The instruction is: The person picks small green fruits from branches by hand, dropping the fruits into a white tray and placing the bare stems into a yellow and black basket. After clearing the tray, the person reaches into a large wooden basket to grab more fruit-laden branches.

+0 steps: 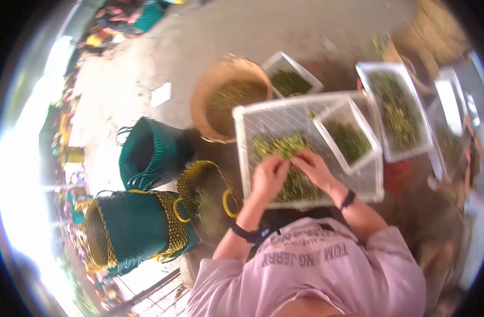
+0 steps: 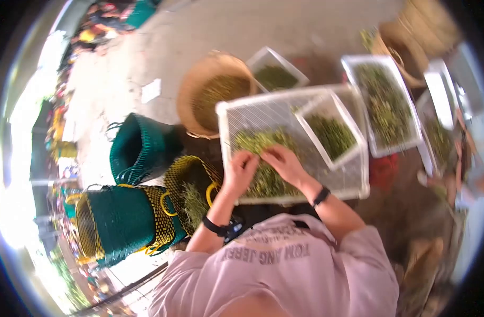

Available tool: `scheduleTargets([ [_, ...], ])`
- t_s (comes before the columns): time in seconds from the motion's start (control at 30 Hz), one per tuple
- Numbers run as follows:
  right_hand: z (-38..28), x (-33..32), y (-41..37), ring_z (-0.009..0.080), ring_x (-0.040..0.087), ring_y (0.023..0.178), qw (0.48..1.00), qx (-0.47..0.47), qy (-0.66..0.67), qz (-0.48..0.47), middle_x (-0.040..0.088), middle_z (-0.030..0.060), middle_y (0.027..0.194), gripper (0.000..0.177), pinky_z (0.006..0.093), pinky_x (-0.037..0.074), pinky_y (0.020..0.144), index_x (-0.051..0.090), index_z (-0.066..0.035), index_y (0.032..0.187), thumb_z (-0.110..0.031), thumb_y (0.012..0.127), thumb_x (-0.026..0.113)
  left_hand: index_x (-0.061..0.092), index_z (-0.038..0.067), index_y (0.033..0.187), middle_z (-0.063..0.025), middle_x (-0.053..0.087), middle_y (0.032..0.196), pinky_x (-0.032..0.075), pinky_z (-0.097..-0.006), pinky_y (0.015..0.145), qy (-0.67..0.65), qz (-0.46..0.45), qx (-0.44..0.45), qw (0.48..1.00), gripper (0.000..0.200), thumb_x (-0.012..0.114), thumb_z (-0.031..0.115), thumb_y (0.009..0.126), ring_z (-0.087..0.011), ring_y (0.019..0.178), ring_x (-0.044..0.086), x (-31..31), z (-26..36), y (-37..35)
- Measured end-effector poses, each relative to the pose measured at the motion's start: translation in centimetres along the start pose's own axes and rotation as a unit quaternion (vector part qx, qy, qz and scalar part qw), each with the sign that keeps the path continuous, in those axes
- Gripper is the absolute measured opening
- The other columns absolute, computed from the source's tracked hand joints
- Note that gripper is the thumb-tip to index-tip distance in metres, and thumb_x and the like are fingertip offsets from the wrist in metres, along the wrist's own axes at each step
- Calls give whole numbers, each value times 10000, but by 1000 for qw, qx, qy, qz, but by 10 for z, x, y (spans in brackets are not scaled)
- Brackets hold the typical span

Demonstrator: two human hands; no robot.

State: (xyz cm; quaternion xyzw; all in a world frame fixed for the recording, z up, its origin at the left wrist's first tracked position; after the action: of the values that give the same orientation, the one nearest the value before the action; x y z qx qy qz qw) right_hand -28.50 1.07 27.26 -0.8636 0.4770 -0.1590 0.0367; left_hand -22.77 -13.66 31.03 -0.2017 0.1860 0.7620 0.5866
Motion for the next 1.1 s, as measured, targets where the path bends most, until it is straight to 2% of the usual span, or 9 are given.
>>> scheduleTargets([
  [0.13,1,-2,-5,33,462,637,993,40,-69,-91,523,-46,733,206,208,368,544,592,-49,999,-241,925,589,605,-21,845,-137,577,751,455,-348,586,47,24,29,998,158,639,133,855,-287,646,564,-10,30,-9],
  [0.2,4,2,-13,21,396,587,988,96,62,-104,459,-71,693,168,200,305,507,579,-77,1002,-229,931,570,597,-11,858,-144,580,765,455,-359,581,66,11,45,997,154,639,136,853,-303,650,567,-14,35,-15],
  [0.3,-7,11,-25,24,371,570,979,149,92,-102,418,-77,681,118,207,293,500,559,-99,974,-209,933,557,581,-8,870,-153,585,784,455,-372,574,53,11,70,996,158,637,139,854,-309,660,581,-18,39,-22],
  [0.7,-6,27,-34,37,338,578,988,-23,-38,-151,395,-61,653,177,223,295,526,493,-89,835,-205,968,498,587,12,881,-166,596,733,453,-428,589,126,123,-4,984,183,602,194,891,-375,681,581,-27,36,-45],
  [0.83,-12,19,-40,41,379,537,992,38,33,-119,429,-59,644,214,220,287,485,507,-114,829,-266,971,460,575,42,866,-193,606,793,468,-459,615,101,148,-46,983,210,585,250,893,-409,736,593,-32,25,-44],
  [0.87,3,12,-36,42,406,534,991,66,80,-82,458,-49,653,172,213,301,478,535,-118,866,-256,953,480,573,12,878,-175,541,697,438,-380,584,94,132,-80,984,202,557,209,922,-303,604,527,-31,17,-42],
  [0.93,-7,10,-40,36,408,529,982,85,155,-64,475,-50,670,144,202,299,470,557,-121,915,-235,951,476,580,-20,904,-43,476,650,417,-311,578,-2,113,-123,986,282,534,253,957,-98,642,405,-33,7,-41],
  [0.97,-9,7,-40,32,398,525,975,80,193,-73,480,-53,678,144,201,291,467,562,-118,928,-227,954,472,580,-15,954,-209,573,759,443,-381,674,-30,103,-159,981,338,521,318,946,-273,699,540,-36,10,-38],
  [1.1,-5,4,-36,29,371,515,979,54,180,-81,506,-41,719,151,200,268,453,571,-107,946,-216,963,469,595,-9,1083,16,470,702,351,-239,558,-202,87,-223,950,329,528,291,965,-65,633,424,-39,10,-38],
])
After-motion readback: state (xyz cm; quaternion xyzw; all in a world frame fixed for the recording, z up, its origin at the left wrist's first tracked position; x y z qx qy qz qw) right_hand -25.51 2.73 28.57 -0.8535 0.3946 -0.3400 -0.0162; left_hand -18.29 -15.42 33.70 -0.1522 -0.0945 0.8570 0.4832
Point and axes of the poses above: each hand's wrist, its own y-axis towards the middle knuckle, its own x-axis out of the palm, z = x × y, the point moved 3 cm from there along y, towards the middle knuckle
